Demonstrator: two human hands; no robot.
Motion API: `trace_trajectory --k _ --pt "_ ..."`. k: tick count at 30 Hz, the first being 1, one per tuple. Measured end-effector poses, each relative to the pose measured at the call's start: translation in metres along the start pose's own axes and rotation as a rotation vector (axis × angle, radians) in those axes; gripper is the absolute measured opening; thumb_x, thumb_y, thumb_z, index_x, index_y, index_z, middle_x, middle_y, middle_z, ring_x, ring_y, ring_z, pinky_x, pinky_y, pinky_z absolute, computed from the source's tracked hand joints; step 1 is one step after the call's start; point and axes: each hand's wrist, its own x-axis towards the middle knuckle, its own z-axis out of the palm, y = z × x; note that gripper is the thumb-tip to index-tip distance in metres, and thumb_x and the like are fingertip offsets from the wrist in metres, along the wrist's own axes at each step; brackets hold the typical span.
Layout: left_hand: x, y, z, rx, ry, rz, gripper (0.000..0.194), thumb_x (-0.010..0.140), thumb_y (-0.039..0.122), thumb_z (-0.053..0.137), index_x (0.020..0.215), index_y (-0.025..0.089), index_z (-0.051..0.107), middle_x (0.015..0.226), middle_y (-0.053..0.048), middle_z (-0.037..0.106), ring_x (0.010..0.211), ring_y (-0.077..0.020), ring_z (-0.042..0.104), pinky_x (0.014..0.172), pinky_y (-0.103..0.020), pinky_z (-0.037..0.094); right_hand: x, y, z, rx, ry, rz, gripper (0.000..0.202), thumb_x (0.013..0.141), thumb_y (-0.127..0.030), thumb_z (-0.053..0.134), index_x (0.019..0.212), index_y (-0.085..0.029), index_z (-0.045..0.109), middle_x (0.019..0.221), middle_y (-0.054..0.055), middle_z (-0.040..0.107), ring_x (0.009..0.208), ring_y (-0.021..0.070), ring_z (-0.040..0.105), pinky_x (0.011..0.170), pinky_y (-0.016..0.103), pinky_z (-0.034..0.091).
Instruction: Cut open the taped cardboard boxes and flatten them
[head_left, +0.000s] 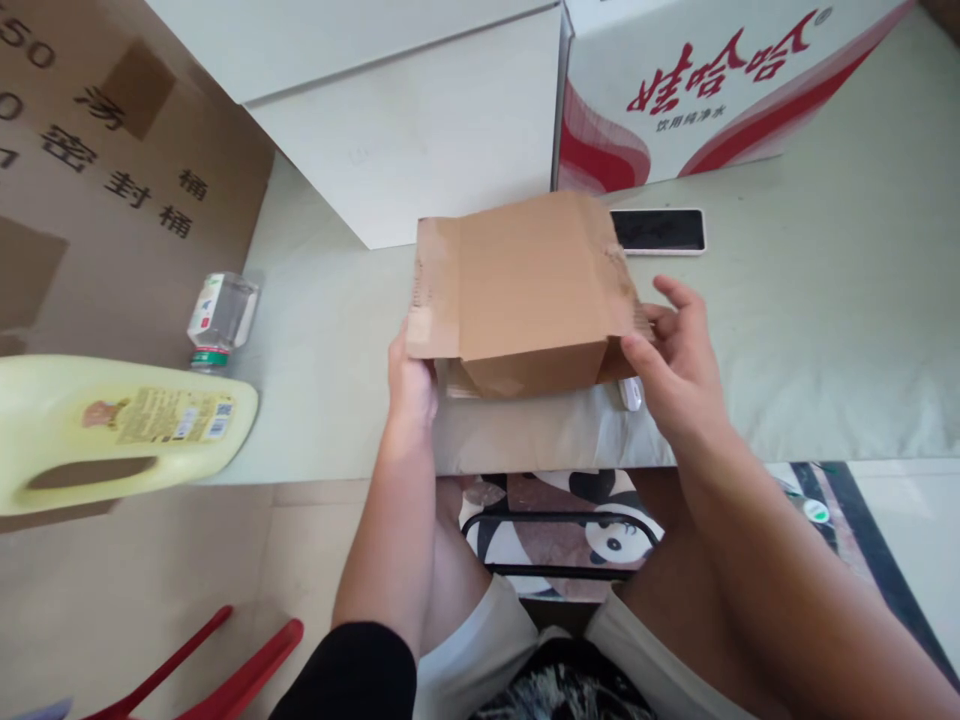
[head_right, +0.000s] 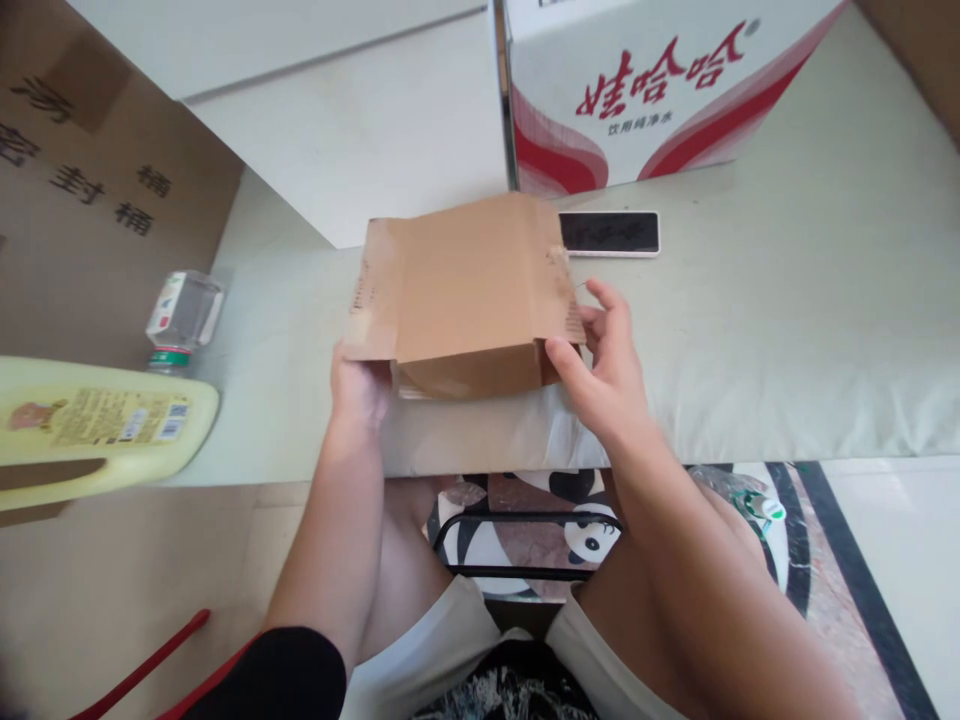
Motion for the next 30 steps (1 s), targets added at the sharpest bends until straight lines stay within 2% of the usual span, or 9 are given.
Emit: trace_trajectory --k 4,7,9,12,15,19,24,27,30 --pt "-0.005 0.004 0.007 -0.112 -0.005 -0.004 0.041 0.077 0.059 0.067 0.093 0.022 0.076 0.119 -0.009 0.078 0.13 -0.03 0.064 0.112 -0.039 0.05 -0.001 -0.004 0.001 0.069 -0.041 -0.012 0.074 0.094 -0.053 0.062 0.157 -0.036 0.028 0.144 0.01 0.058 0.132 0.0317 0.06 0.111 0.054 0.051" --pt "-0.008 0.002 0.009 -0.124 -0.044 -0.011 0.042 0.077 0.06 0.065 0.094 0.023 0.075 0.12 -0.009 0.078 0.132 -0.0299 0.063 0.115 -0.04 0.049 -0.004 -0.003 0.003 0.043 -0.181 -0.006 0.088 0.093 -0.053 0.063 0.163 -0.033 0.014 0.164 0.01 0.038 0.148 0.0329 0.045 0.12 0.055 0.042" --pt "-0.008 0.002 0.009 -0.114 -0.038 0.0 0.042 0.08 0.06 0.062 0.095 0.023 0.075 0.118 -0.009 0.078 0.134 -0.0294 0.062 0.117 -0.04 0.047 -0.005 -0.002 0.004 0.026 -0.269 -0.008 0.095 0.093 -0.052 0.063 0.165 -0.031 0.004 0.17 0.01 0.028 0.153 0.0317 0.038 0.125 0.055 0.034" --pt "-0.006 0.002 0.008 -0.075 -0.006 0.021 0.042 0.083 0.06 0.058 0.092 0.022 0.074 0.112 -0.009 0.079 0.134 -0.0284 0.061 0.118 -0.039 0.045 -0.005 -0.003 0.004 0.008 -0.302 -0.027 0.096 0.093 -0.047 0.064 0.164 -0.029 0.002 0.17 0.011 0.028 0.152 0.0307 0.039 0.127 0.055 0.031" --pt "-0.004 -0.001 0.008 -0.045 0.009 0.057 0.044 0.081 0.064 0.06 0.09 0.023 0.074 0.105 -0.008 0.079 0.129 -0.0271 0.064 0.116 -0.037 0.046 -0.003 -0.005 0.005 -0.065 -0.228 -0.014 0.091 0.092 -0.042 0.065 0.163 -0.029 0.01 0.164 0.013 0.039 0.144 0.0331 0.05 0.12 0.056 0.041" --pt "-0.002 -0.004 0.002 0.04 0.043 0.14 0.042 0.077 0.064 0.066 0.075 0.022 0.071 0.084 -0.005 0.075 0.103 -0.0252 0.073 0.097 -0.035 0.056 -0.001 -0.008 0.006 -0.181 -0.111 0.068 0.078 0.089 -0.037 0.065 0.157 -0.027 0.03 0.145 0.015 0.057 0.111 0.0317 0.07 0.094 0.052 0.06" --pt "-0.005 0.002 -0.012 0.197 0.163 0.177 0.032 0.075 0.044 0.071 0.057 0.019 0.06 0.062 0.001 0.059 0.066 -0.0162 0.063 0.061 -0.027 0.051 0.0 -0.013 0.006 -0.21 -0.018 0.071 0.059 0.088 -0.036 0.064 0.144 -0.025 0.048 0.126 0.013 0.065 0.097 0.0273 0.07 0.083 0.047 0.061" --pt "-0.01 0.009 -0.015 0.099 0.123 0.09 0.04 0.072 0.052 0.071 0.054 0.02 0.055 0.058 0.0 0.054 0.062 -0.0158 0.06 0.055 -0.026 0.047 0.001 -0.018 0.005 -0.22 0.07 0.024 0.04 0.089 -0.036 0.061 0.128 -0.023 0.06 0.124 0.011 0.067 0.106 0.0274 0.067 0.09 0.046 0.058" --pt "-0.012 0.016 -0.013 0.085 0.044 -0.031 0.042 0.063 0.058 0.077 0.058 0.021 0.059 0.058 -0.001 0.057 0.061 -0.0174 0.061 0.054 -0.028 0.047 0.002 -0.021 0.005 -0.17 0.14 0.075 0.028 0.093 -0.034 0.055 0.116 -0.024 0.065 0.104 0.007 0.07 0.089 0.0225 0.066 0.081 0.041 0.058"
